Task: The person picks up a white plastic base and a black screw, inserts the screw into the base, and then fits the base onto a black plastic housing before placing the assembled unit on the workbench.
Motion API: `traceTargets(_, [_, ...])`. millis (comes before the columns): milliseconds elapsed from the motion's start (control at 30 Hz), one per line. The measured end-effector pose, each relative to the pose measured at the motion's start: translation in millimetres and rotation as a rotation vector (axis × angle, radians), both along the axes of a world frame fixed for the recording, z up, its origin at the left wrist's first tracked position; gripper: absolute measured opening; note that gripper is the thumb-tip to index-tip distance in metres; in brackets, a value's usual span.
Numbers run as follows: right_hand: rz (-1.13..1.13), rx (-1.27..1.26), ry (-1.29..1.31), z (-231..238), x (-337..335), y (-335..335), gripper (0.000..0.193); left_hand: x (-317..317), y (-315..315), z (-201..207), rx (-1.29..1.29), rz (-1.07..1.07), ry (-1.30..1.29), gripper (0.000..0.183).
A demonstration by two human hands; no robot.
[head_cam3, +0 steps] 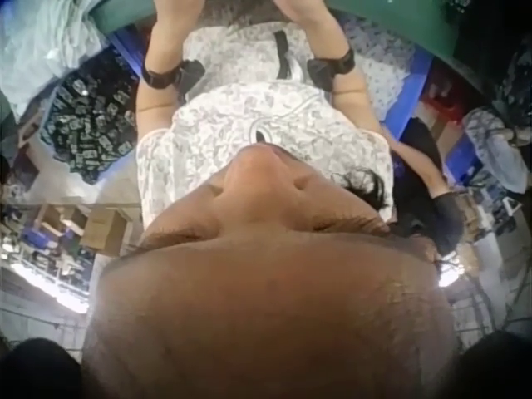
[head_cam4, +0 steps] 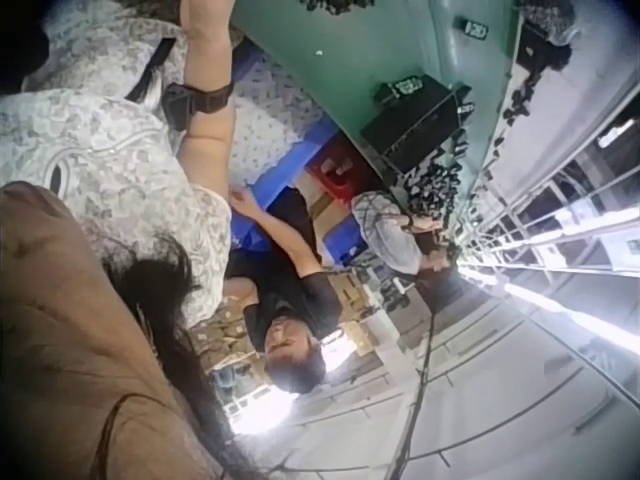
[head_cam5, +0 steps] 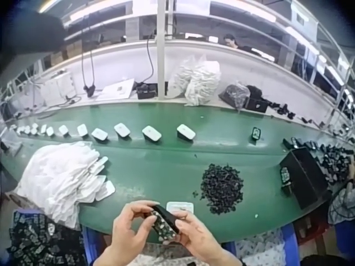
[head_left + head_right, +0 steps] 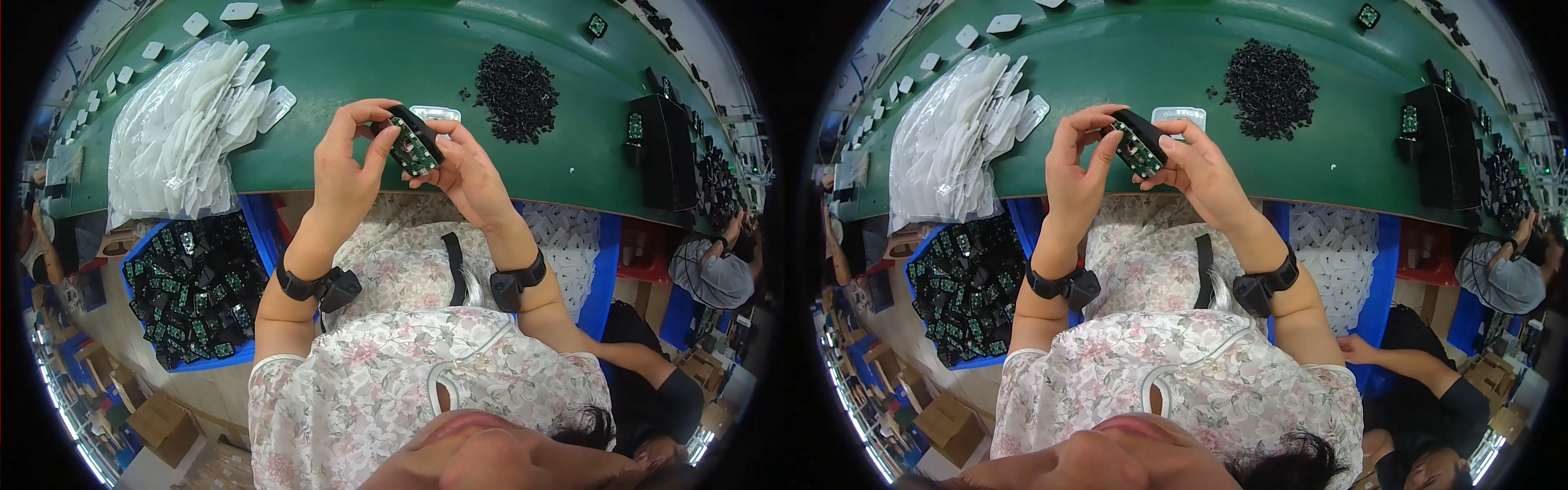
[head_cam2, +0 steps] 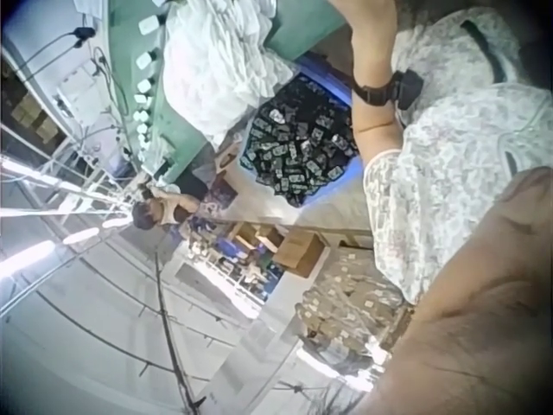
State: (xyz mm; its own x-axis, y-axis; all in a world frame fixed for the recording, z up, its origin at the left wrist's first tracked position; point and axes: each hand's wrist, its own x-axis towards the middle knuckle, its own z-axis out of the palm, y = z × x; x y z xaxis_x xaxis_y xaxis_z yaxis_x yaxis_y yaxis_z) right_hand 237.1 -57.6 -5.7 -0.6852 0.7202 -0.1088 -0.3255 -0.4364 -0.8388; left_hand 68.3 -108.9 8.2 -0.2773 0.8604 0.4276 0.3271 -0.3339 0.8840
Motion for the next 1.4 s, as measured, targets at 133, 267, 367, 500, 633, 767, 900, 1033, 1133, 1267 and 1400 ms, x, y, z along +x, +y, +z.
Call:
traceTargets(133, [0.015,-0.010,0.019,-2,-1,-1,0.037,3,0,-6,0.022,0.018,-0.058,0.020])
traceTargets(267, [0.059,-0.020,0.006,-6,-2,-1,0.039,4,-2,-7,-0.008,0.040,-0.095,0.022])
traceTargets(367, [0.028,0.039,0.000,-6,-6,-7,0.042,1,-3,-11,-0.002,0.047,-0.061,0.024])
traceTargets(500, [-0.070,0.242,-0.175,-1,-10,-10,0.044,5,-7,-10,0.000,0.045,-0.036,0.028])
traceTargets(633, [-0.040,0.238,-0.237,4,1,-9,0.044,-2,-13,-4,-0.183,-0.137,-0.034,0.032])
traceTargets(767, [-0.066,0.454,-0.379,4,3,-9,0.048,-6,-19,-10,-0.257,-0.213,-0.185,0.030])
traceTargets(900, [-0.297,0.912,-0.315,9,1,-15,0.054,-3,-25,-11,-0.311,-0.197,-0.497,0.028])
traceTargets(1033, [-0.274,1.028,-0.385,-1,5,-23,0.055,6,-35,-7,-0.327,-0.232,-0.708,0.039])
traceTargets(1133, [-0.212,1.048,-0.496,-3,13,-30,0.053,8,-56,-20,-0.311,-0.274,-0.550,0.046])
traceTargets(1267, [-0.103,1.182,-0.533,-4,17,-44,0.050,0,-82,-22,-0.481,-0.305,-0.508,0.050])
traceTargets(1400, [0.103,1.027,-0.527,-5,23,-54,0.045,-8,-110,-39,-0.585,-0.324,-0.461,0.052])
